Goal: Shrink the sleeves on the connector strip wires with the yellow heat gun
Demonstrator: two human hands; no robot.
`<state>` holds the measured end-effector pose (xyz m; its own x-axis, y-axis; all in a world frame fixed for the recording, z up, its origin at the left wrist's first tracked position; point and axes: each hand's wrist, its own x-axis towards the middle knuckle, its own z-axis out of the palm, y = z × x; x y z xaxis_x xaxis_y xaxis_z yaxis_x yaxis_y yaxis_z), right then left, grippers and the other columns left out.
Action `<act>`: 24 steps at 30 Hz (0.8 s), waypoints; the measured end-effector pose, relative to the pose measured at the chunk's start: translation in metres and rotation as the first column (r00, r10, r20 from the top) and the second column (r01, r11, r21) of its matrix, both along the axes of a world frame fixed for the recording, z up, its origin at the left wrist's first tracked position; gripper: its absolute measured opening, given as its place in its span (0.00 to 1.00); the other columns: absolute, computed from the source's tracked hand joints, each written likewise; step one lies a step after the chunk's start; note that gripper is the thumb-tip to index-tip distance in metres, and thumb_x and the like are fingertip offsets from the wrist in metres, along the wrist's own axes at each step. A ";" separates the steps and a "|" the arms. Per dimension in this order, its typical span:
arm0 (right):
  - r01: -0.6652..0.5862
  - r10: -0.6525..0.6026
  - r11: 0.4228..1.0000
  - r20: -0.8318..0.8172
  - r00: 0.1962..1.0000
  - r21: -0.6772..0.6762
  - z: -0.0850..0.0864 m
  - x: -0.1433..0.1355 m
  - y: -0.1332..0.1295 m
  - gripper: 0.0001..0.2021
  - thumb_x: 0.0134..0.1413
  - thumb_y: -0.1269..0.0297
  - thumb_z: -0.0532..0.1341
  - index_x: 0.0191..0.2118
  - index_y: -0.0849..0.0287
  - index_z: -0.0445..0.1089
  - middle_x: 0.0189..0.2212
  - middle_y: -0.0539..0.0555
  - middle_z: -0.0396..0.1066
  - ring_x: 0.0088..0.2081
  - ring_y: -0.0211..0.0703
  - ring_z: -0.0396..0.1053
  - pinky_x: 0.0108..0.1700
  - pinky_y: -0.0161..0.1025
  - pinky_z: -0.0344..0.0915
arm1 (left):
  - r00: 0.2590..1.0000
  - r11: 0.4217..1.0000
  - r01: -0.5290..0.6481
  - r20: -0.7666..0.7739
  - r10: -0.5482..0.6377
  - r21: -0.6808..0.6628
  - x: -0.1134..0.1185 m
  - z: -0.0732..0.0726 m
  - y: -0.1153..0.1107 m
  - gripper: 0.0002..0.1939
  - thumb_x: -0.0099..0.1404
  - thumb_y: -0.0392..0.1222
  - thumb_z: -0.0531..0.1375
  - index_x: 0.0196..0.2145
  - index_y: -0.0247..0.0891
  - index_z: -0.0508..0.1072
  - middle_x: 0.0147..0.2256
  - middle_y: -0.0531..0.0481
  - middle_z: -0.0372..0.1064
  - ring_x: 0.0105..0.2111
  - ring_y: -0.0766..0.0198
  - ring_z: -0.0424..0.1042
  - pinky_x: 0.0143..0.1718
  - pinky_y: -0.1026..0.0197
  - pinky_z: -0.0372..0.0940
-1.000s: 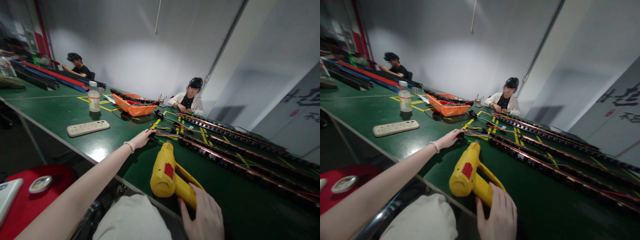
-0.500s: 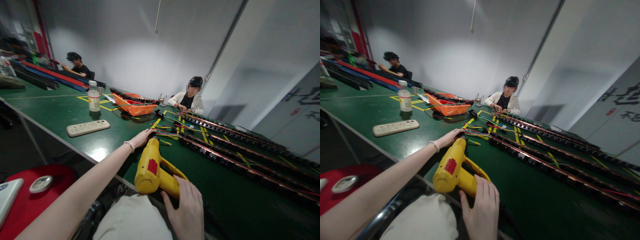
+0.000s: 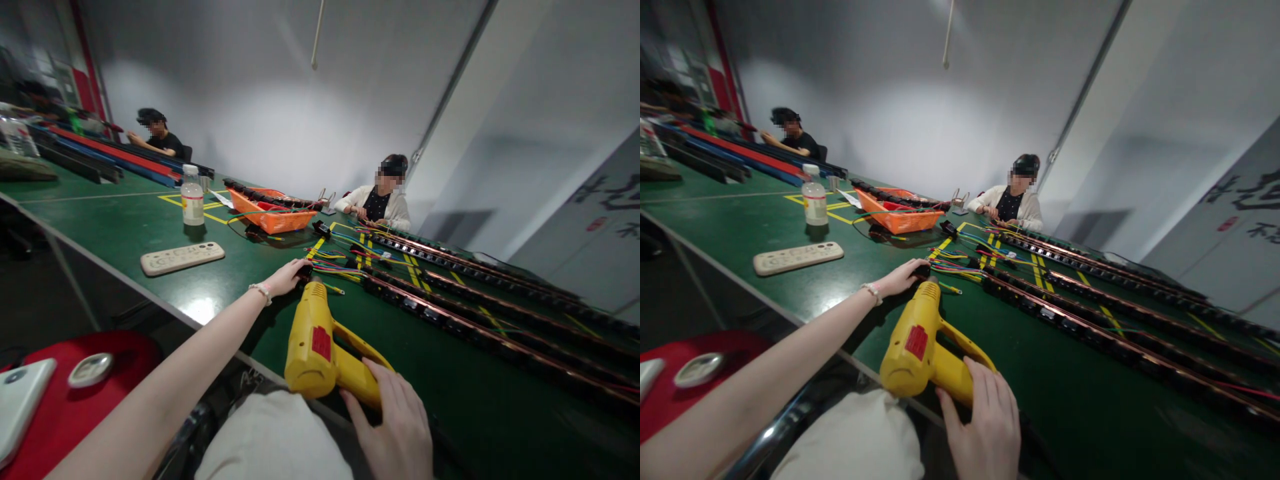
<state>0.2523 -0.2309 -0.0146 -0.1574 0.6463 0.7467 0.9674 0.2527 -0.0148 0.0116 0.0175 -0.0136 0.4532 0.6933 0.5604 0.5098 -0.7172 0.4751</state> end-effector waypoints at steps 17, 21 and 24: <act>0.098 -0.099 0.995 0.062 0.993 0.017 0.006 0.068 -0.015 0.25 0.54 0.41 0.50 0.44 0.57 0.65 0.36 0.54 0.71 0.36 0.46 0.68 0.38 0.44 0.63 | 0.998 0.998 -0.041 0.039 0.040 0.042 0.000 0.004 -0.007 0.25 0.59 0.37 0.57 0.54 0.36 0.60 0.51 0.41 0.61 0.52 0.55 0.62 0.56 0.51 0.58; 0.102 -0.103 0.995 0.059 0.993 0.016 0.007 0.064 -0.015 0.24 0.55 0.41 0.49 0.44 0.57 0.65 0.35 0.54 0.70 0.36 0.46 0.68 0.38 0.44 0.63 | 0.999 1.000 -0.029 0.028 0.028 0.003 0.001 0.006 -0.008 0.20 0.61 0.39 0.57 0.52 0.39 0.64 0.47 0.45 0.63 0.48 0.58 0.66 0.53 0.55 0.61; 0.108 -0.108 0.994 0.064 0.992 0.009 0.008 0.060 -0.015 0.24 0.55 0.42 0.49 0.44 0.57 0.64 0.35 0.54 0.70 0.37 0.46 0.67 0.38 0.44 0.62 | 0.999 0.999 -0.035 0.027 0.035 -0.010 0.003 0.008 -0.010 0.21 0.61 0.40 0.57 0.52 0.40 0.64 0.47 0.45 0.64 0.48 0.58 0.66 0.52 0.56 0.61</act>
<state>0.3125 -0.2459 -0.0066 -0.1347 0.6580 0.7409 0.9880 0.1463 0.0497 0.0147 0.0078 -0.0059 0.4133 0.7138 0.5654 0.5218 -0.6945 0.4953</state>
